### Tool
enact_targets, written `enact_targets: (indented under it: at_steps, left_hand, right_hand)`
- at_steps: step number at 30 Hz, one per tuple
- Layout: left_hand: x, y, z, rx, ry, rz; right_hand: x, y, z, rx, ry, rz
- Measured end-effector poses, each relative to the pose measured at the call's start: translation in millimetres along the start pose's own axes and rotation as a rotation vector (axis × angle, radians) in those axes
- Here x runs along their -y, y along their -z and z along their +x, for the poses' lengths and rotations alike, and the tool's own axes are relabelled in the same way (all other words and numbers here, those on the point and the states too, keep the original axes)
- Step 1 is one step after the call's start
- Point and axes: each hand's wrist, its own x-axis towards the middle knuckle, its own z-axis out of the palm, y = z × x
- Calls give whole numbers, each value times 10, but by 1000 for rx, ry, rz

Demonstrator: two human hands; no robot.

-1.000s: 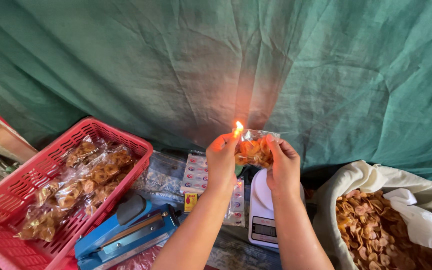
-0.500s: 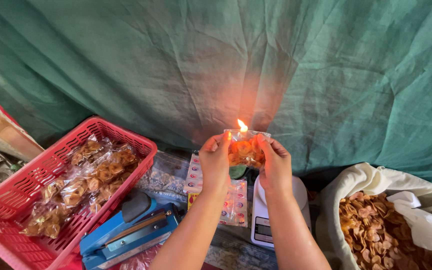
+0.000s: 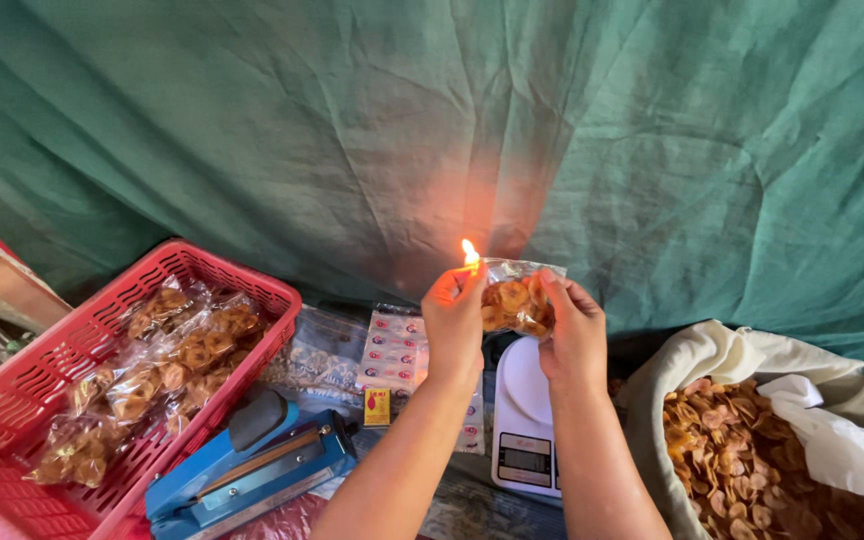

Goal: The person scoops dried fruit slices from a large sack into a small plastic bag placed on a digital scale. After filling the bag, they seal it by melting the plastic edges with a candle flame and then place the finished package into a red basket.

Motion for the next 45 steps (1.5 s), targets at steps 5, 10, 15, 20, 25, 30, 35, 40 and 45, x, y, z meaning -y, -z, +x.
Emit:
enact_targets:
  at_steps: [5,10,15,20,25,30,35,40,45]
  left_hand:
    - [2,-40,-132,41,38,46]
    - [-68,-40,-267,70,6,157]
    - [32,78,-269,99,-3,21]
    - [-219,150,-340,10,179,-7]
    - [-285,206,-405,87,9,270]
    - [-268,351,-293,54,21,62]
    - [-303,431,-196,38,18,21]
    - [-234,463,-42,-17,-20,-18]
    - [-274,418,14,13,-4,-60]
  right_hand:
    - [138,120,-55,-35,-4,-29]
    - [165,211,-148,5,13,-85]
    - [56,240,-230,41,19,-87]
    - [3,214,-271,57,16,-71]
    - [-85,153,-250,81,-1,-103]
    - [-212,-6,-171,120,-70,-57]
    - [-237,-218,-129,135,-60,-73]
    - [-263,-331,-89,122,-60,-95]
    - [-303,-352,-15,89,-39,-87]
